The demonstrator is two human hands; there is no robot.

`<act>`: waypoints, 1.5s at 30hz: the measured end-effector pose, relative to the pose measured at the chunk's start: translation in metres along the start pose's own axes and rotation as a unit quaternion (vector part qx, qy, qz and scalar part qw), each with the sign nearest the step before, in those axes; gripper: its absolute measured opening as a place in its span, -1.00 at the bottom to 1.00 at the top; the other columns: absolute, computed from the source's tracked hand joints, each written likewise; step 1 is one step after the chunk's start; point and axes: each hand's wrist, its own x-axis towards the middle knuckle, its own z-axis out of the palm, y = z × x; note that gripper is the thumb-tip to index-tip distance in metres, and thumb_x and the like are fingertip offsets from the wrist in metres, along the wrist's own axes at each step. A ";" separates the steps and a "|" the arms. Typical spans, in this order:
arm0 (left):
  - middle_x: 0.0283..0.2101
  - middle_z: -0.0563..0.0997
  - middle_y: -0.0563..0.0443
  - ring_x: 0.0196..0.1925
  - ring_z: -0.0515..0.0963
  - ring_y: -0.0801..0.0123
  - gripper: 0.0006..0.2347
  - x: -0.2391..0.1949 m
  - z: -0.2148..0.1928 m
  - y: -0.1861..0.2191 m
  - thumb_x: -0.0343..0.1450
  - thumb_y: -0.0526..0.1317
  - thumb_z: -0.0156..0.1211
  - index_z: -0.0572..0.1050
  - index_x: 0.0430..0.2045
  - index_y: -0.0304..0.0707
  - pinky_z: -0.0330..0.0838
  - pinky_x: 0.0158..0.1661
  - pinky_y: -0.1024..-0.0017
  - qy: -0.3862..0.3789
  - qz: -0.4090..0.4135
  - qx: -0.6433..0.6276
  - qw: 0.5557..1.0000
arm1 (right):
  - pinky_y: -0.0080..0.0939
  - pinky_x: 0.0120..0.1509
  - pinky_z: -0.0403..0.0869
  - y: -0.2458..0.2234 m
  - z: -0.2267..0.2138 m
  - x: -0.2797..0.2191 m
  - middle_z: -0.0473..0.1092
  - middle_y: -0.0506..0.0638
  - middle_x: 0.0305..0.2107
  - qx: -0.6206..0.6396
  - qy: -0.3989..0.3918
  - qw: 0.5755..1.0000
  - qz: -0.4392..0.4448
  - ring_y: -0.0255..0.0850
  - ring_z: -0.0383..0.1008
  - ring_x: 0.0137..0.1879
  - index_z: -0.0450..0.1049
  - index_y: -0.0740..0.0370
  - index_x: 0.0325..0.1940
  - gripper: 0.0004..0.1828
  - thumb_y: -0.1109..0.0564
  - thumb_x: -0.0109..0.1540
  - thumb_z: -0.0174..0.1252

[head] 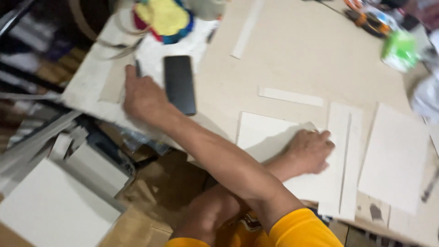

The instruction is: The person is measuring, aligning, and cutting cardboard pieces using a utility knife on a workbench.

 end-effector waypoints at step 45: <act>-0.08 0.49 -0.01 -0.21 0.51 0.12 -0.48 0.008 -0.017 0.010 0.40 0.29 0.10 0.47 0.17 0.15 0.30 -0.32 0.11 -0.149 0.009 0.162 0.975 | -0.04 0.27 0.59 0.331 -0.081 -0.447 0.41 0.39 0.19 0.001 0.420 0.895 0.149 0.19 0.54 0.25 0.22 0.42 0.42 -0.52 0.15 0.43 -0.03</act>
